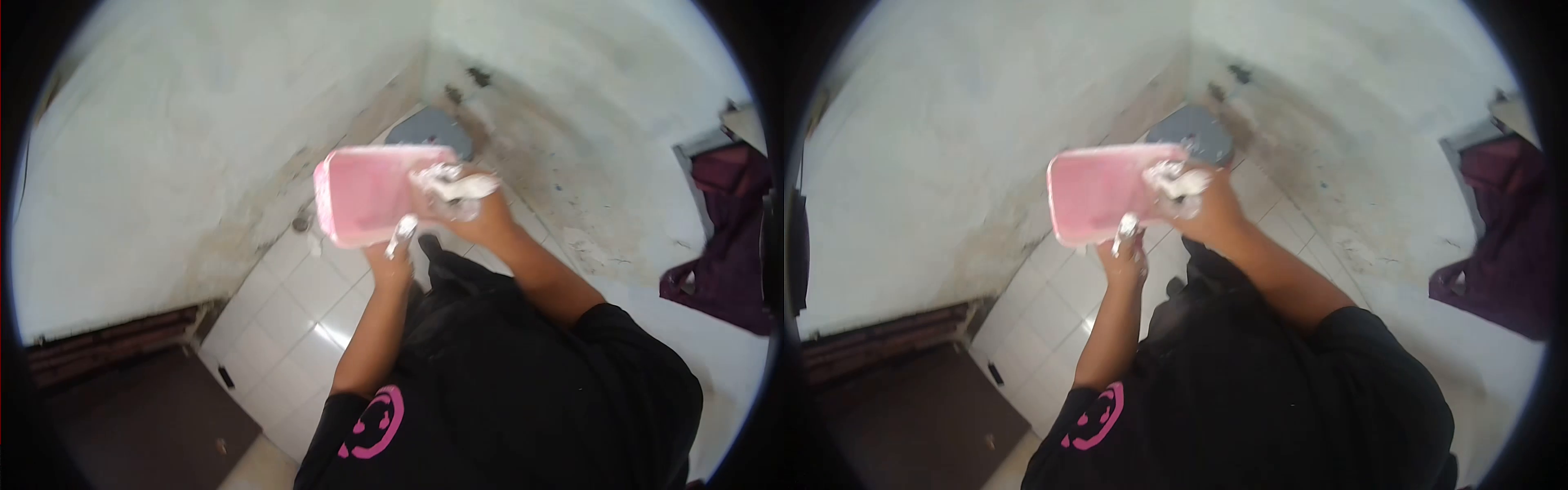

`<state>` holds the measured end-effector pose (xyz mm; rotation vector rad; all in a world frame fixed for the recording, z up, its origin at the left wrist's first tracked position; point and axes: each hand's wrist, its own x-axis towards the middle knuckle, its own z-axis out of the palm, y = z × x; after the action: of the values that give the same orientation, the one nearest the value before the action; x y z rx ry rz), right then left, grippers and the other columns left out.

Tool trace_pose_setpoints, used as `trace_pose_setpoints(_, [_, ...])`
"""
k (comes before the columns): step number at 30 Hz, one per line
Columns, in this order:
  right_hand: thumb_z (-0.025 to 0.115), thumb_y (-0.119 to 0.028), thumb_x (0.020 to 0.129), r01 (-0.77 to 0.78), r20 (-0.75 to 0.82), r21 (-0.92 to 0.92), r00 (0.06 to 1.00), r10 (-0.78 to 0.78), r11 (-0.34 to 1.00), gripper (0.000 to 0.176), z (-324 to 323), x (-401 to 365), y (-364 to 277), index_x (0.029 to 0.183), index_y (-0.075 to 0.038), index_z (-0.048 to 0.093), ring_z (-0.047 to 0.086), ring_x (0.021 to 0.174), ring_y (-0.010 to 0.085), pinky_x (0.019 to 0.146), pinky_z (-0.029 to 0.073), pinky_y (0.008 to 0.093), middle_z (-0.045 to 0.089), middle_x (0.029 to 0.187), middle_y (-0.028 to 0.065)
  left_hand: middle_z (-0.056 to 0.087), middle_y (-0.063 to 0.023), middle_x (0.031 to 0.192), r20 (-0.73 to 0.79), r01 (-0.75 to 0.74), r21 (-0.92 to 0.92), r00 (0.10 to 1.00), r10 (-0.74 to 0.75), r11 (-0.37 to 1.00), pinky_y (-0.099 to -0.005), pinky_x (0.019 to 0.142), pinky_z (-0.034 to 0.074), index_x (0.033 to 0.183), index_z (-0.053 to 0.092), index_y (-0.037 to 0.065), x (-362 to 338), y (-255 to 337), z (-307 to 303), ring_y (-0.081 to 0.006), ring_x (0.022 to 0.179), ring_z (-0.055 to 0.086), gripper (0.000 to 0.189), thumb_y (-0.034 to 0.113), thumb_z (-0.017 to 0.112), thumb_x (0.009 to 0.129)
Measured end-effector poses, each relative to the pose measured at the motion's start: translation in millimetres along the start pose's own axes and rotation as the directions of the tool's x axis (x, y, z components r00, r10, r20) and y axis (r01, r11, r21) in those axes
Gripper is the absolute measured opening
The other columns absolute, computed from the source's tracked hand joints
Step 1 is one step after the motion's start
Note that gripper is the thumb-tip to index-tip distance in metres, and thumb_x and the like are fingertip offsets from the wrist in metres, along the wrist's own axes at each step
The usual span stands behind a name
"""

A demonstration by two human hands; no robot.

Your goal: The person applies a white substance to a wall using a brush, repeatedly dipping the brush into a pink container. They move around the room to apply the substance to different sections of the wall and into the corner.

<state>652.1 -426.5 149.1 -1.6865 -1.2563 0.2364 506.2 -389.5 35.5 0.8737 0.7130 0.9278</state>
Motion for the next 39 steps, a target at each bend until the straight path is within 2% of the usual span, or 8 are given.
trace_pose_setpoints(6, [0.060, -0.016, 0.076, -0.136, 0.153, -0.351, 0.968, 0.200, 0.926, 0.011, -35.1, 13.7, 11.6, 0.082, -0.007, 0.065, 0.063, 0.072, 0.0312, 0.065, 0.050, 0.0392, 0.065, 0.076, 0.0135, 0.051, -0.0070, 0.111, 0.055, 0.051, -0.098, 0.997, -0.046, 0.994, -0.0365, 0.085, 0.051, 0.121, 0.041, 0.007, 10.6, 7.9, 50.4, -0.0195, 0.100, 0.055, 0.056, 0.018, 0.072, 0.076])
trace_pose_setpoints(11, [0.068, -0.017, 0.075, -0.288, -0.021, -0.236, 0.956, 0.291, 0.928, 0.013, -108.8, 3.7, 66.1, 0.082, -0.007, 0.068, 0.061, 0.067, 0.0314, 0.060, 0.049, 0.0351, 0.064, 0.073, 0.0121, 0.050, -0.0083, 0.115, 0.157, 0.137, -0.179, 0.982, -0.109, 0.974, -0.0404, 0.088, 0.051, 0.122, 0.040, 0.007, 18.5, -23.7, 144.5, -0.0223, 0.105, 0.055, 0.052, 0.018, 0.069, 0.080])
trace_pose_setpoints(17, [0.066, -0.010, 0.077, -0.118, -0.200, -0.056, 0.974, 0.105, 0.991, 0.015, -249.2, 8.6, 148.9, 0.091, -0.003, 0.067, 0.062, 0.065, 0.0235, 0.062, 0.049, 0.0321, 0.063, 0.071, 0.0124, 0.051, -0.0076, 0.109, 0.247, 0.294, -0.156, 0.936, -0.251, 0.943, -0.0297, 0.081, 0.049, 0.120, 0.042, 0.006, 33.8, -101.0, 275.9, -0.0169, 0.098, 0.054, 0.045, 0.007, 0.065, 0.082])
trace_pose_setpoints(20, [0.068, -0.005, 0.081, -0.185, -0.387, 0.147, 0.893, 0.229, 0.972, 0.025, -298.2, 2.9, 194.7, 0.104, 0.001, 0.062, 0.062, 0.085, 0.0174, 0.072, 0.052, 0.0302, 0.062, 0.104, 0.0100, 0.055, -0.0079, 0.100, 0.223, 0.253, -0.197, 0.952, -0.208, 0.947, -0.0375, 0.062, 0.051, 0.114, 0.045, 0.007, 41.8, -127.2, 317.8, -0.0241, 0.085, 0.059, 0.036, 0.014, 0.064, 0.084])
trace_pose_setpoints(22, [0.065, -0.006, 0.082, -0.308, -0.256, 0.795, 0.611, 0.750, 0.522, 0.038, -330.8, 14.9, 189.4, 0.117, 0.000, 0.052, 0.063, 0.095, 0.0161, 0.076, 0.055, 0.0263, 0.061, 0.105, 0.0098, 0.056, -0.0068, 0.094, 0.184, 0.231, -0.243, 0.965, -0.189, 0.942, -0.0333, 0.058, 0.047, 0.111, 0.046, 0.008, 43.4, -129.8, 346.0, -0.0219, 0.079, 0.059, 0.032, 0.014, 0.063, 0.085])
trace_pose_setpoints(27, [0.059, -0.011, 0.086, -0.036, -0.008, 0.998, 0.736, 0.677, 0.051, 0.038, -364.9, 6.2, 241.2, 0.122, -0.004, 0.047, 0.063, 0.096, 0.0201, 0.071, 0.059, 0.0291, 0.059, 0.112, 0.0113, 0.057, -0.0078, 0.095, 0.159, 0.257, -0.160, 0.960, -0.233, 0.953, -0.0345, 0.058, 0.050, 0.109, 0.047, 0.007, 53.0, -144.2, 374.1, -0.0219, 0.075, 0.061, 0.031, 0.018, 0.064, 0.086])
trace_pose_setpoints(33, [0.052, -0.016, 0.089, 0.062, 0.128, 0.962, 0.759, 0.638, -0.267, 0.039, -368.3, -0.1, 257.2, 0.126, -0.004, 0.047, 0.063, 0.098, 0.0228, 0.073, 0.060, 0.0348, 0.058, 0.118, 0.0120, 0.052, -0.0075, 0.107, 0.229, 0.344, -0.133, 0.923, -0.308, 0.930, -0.0364, 0.074, 0.050, 0.117, 0.041, 0.010, 67.1, -144.2, 383.7, -0.0213, 0.089, 0.057, 0.044, 0.015, 0.067, 0.082])
trace_pose_setpoints(39, [0.052, -0.016, 0.089, 0.020, 0.116, 0.979, 0.759, 0.641, -0.201, 0.037, -362.0, 5.2, 253.6, 0.125, -0.008, 0.046, 0.062, 0.100, 0.0248, 0.070, 0.061, 0.0355, 0.054, 0.120, 0.0135, 0.047, -0.0047, 0.119, 0.217, 0.443, -0.189, 0.889, -0.403, 0.876, -0.0361, 0.088, 0.046, 0.125, 0.036, 0.013, 71.8, -145.1, 377.3, -0.0191, 0.107, 0.052, 0.056, 0.010, 0.069, 0.080])
